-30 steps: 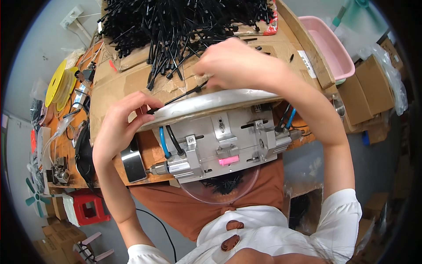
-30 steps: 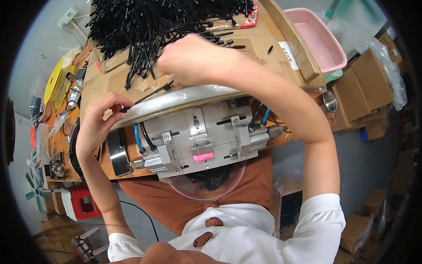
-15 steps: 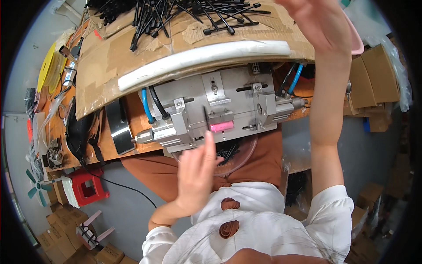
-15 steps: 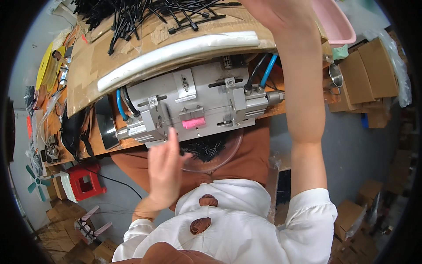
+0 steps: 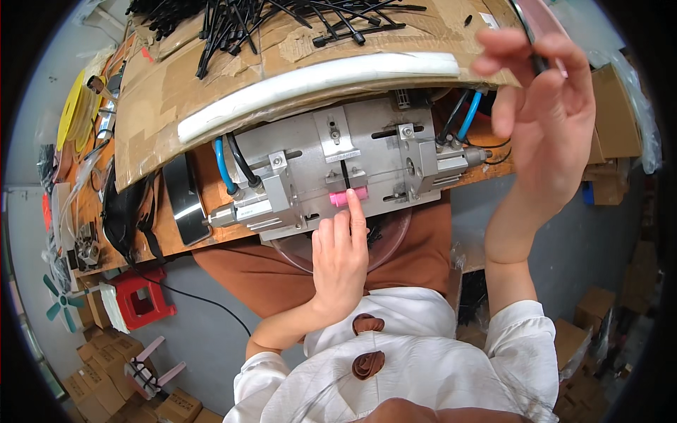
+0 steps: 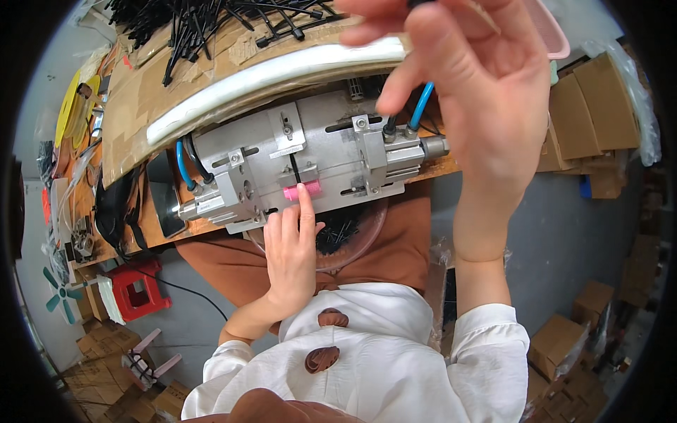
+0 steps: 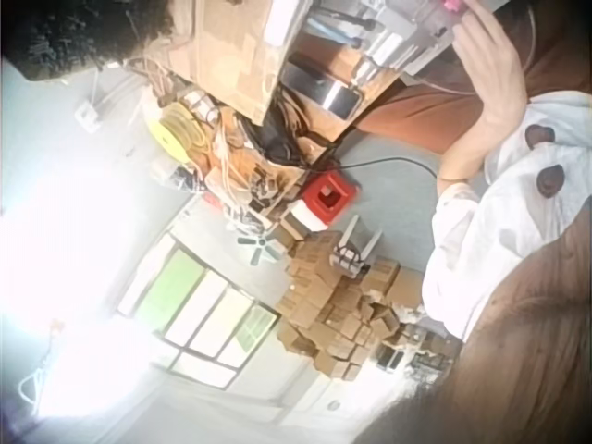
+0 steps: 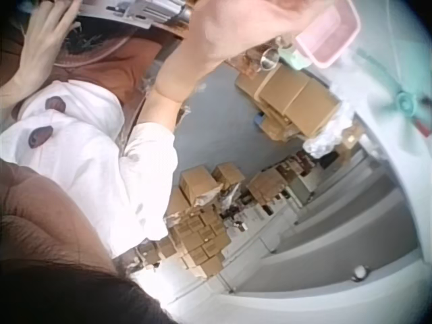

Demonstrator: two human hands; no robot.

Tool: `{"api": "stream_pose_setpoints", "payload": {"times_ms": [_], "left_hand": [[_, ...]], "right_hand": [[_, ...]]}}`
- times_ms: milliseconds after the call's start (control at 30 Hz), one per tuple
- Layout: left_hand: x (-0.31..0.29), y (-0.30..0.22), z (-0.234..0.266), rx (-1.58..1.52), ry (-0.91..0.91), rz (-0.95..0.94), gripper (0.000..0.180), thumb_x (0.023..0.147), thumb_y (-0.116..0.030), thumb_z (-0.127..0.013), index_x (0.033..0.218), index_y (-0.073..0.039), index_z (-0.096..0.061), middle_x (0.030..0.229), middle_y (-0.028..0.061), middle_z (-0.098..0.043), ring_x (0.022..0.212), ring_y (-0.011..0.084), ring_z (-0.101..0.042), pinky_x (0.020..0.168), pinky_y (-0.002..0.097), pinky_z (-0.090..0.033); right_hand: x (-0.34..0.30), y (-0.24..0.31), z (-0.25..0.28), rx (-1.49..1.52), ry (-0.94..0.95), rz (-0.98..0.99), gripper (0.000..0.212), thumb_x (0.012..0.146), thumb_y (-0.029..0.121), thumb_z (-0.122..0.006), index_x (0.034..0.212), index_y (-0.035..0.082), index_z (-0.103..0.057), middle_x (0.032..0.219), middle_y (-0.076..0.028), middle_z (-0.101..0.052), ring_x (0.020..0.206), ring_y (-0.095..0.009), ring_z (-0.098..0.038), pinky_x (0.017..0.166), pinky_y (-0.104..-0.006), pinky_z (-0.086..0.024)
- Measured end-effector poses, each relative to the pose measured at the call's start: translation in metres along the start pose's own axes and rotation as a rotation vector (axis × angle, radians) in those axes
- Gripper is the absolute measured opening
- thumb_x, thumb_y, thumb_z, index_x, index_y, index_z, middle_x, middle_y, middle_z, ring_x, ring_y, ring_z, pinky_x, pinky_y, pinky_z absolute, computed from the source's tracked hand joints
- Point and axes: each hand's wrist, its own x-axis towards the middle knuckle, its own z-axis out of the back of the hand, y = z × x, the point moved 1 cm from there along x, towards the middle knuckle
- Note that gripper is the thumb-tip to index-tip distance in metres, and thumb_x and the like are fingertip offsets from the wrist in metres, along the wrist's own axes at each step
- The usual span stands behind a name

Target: The person picks up mascara brushes one at a time from a pile and inserts them into a pneumatic machine for processing. After each cycle, the person removes the brush and drops it into a bowl below the workspace.

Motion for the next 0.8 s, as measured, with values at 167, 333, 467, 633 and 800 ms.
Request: {"api": "stream_pose_setpoints", "payload": {"times_ms": [167, 333, 467, 633, 800], "left_hand": [[-0.007, 0.007, 0.001, 0.007, 0.032, 0.042, 0.071, 0.074, -0.004, -0.070, 0.138, 0.002, -0.040, 0.097, 0.0103, -0.052, 0.088, 0.0267, -0.049, 0.079, 0.0384, -0.041], [-0.004, 0.007, 0.025, -0.084, 0.012, 0.004, 0.066, 0.074, 0.000, -0.064, 0.136, 0.007, -0.040, 0.103, 0.0122, -0.054, 0.090, 0.0264, -0.051, 0.078, 0.0345, -0.044], [-0.017, 0.018, 0.042, -0.118, -0.022, 0.149, 0.078, 0.067, 0.004, -0.072, 0.138, 0.001, -0.041, 0.112, 0.0127, -0.055, 0.093, 0.0279, -0.051, 0.079, 0.0365, -0.044], [-0.023, 0.024, 0.040, -0.159, -0.044, 0.141, 0.082, 0.063, 0.006, -0.074, 0.138, -0.002, -0.042, 0.107, 0.0109, -0.053, 0.089, 0.0265, -0.047, 0.077, 0.0358, -0.042], [-0.014, 0.033, 0.049, -0.157, -0.028, 0.132, 0.081, 0.063, 0.004, -0.075, 0.138, -0.002, -0.044, 0.104, 0.0103, -0.053, 0.090, 0.0264, -0.047, 0.078, 0.0362, -0.043]], "right_hand": [[-0.064, -0.008, -0.030, -0.396, 0.142, -0.096, 0.031, 0.078, -0.007, -0.069, 0.107, -0.005, -0.059, 0.100, -0.013, -0.067, 0.075, -0.012, -0.064, 0.058, -0.0216, -0.052], [-0.150, -0.029, -0.048, -0.808, 0.389, 0.002, 0.065, 0.070, 0.000, -0.074, 0.129, -0.009, -0.047, 0.089, -0.012, -0.065, 0.054, -0.015, -0.052, 0.049, -0.0302, -0.046], [-0.166, -0.038, -0.064, -0.807, 0.481, -0.096, 0.065, 0.073, 0.003, -0.072, 0.131, -0.009, -0.045, 0.072, -0.006, -0.058, 0.053, -0.015, -0.051, 0.050, -0.0290, -0.046], [-0.166, -0.048, -0.075, -0.796, 0.472, -0.092, 0.066, 0.071, 0.000, -0.074, 0.131, -0.006, -0.048, 0.061, -0.005, -0.050, 0.051, -0.015, -0.050, 0.046, -0.0313, -0.042], [-0.166, -0.046, -0.070, -0.806, 0.488, -0.146, 0.065, 0.071, 0.001, -0.074, 0.132, -0.004, -0.049, 0.064, -0.006, -0.055, 0.055, -0.016, -0.055, 0.048, -0.0309, -0.044]]}}
